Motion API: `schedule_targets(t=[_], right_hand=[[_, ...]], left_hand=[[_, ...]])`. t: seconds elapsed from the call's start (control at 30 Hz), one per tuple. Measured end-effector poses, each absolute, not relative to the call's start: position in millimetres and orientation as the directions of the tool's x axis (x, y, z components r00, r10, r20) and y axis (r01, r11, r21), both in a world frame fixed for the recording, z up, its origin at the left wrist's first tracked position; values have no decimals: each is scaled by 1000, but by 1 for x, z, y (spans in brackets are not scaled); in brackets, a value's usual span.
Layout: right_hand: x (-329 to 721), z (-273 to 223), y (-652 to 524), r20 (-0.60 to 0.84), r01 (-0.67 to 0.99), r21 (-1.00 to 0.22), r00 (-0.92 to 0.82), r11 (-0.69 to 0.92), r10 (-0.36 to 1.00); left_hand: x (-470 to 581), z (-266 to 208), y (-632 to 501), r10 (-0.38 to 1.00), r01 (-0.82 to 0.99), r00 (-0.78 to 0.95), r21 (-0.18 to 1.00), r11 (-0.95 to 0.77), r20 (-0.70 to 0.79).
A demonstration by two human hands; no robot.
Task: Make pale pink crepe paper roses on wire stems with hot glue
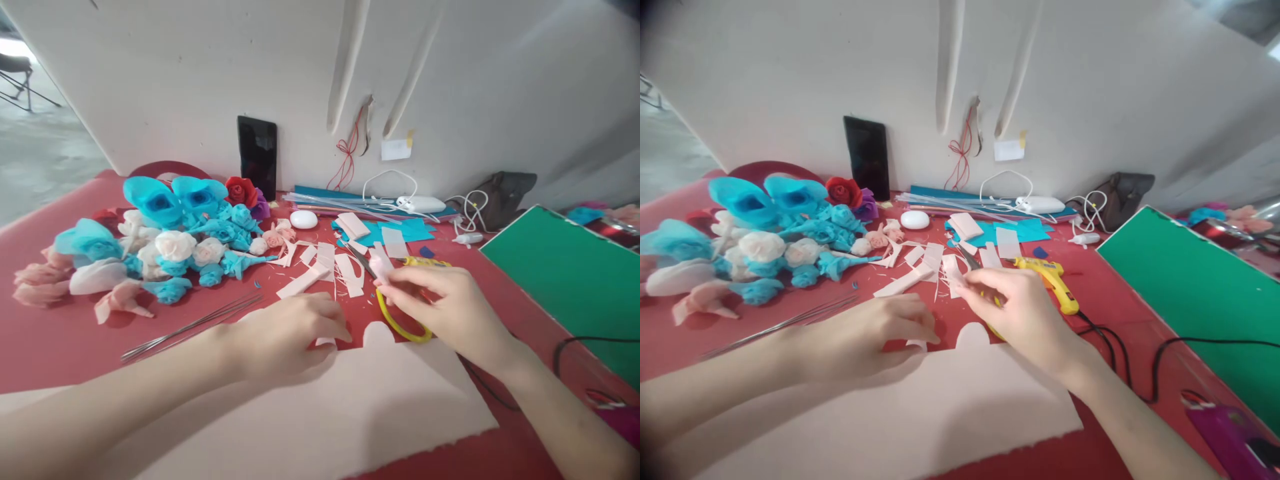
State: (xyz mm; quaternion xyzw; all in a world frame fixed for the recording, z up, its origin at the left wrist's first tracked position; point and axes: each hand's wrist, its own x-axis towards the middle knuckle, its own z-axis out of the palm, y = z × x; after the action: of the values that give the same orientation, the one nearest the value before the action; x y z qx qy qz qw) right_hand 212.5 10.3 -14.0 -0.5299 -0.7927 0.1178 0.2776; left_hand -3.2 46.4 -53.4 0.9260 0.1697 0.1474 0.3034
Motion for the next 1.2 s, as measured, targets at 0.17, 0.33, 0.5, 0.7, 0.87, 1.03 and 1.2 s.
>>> schedule_targets(t=[0.17, 0.33, 0.5, 0.7, 0.87, 1.03, 1.2], right_hand=[[227, -9, 18, -269, 808, -554, -402, 201, 875], [232, -9, 23, -466, 830, -551, -389, 83, 795], [231, -8, 23, -516, 819, -573, -386, 26, 765], [231, -16, 24, -515, 779, -627, -413, -1, 751], [229, -19, 26, -491, 747, -665, -433, -4, 756], [228, -20, 25, -476, 717, -697, -447, -15, 757], [227, -20, 27, -459, 679, -734, -467, -27, 755]], left_hand=[[1, -53, 42, 352, 186, 919, 590, -785, 179], [-2, -47, 46, 320, 183, 939, 608, -772, 124], [-6, -44, 53, 305, 188, 948, 625, -758, 86], [-5, -48, 56, 298, 217, 954, 611, -761, 32], [-6, -47, 60, 287, 242, 958, 593, -768, -19], [-5, -44, 54, 297, 245, 955, 519, -819, 17], [7, -55, 34, 346, 297, 936, 381, -875, 64]])
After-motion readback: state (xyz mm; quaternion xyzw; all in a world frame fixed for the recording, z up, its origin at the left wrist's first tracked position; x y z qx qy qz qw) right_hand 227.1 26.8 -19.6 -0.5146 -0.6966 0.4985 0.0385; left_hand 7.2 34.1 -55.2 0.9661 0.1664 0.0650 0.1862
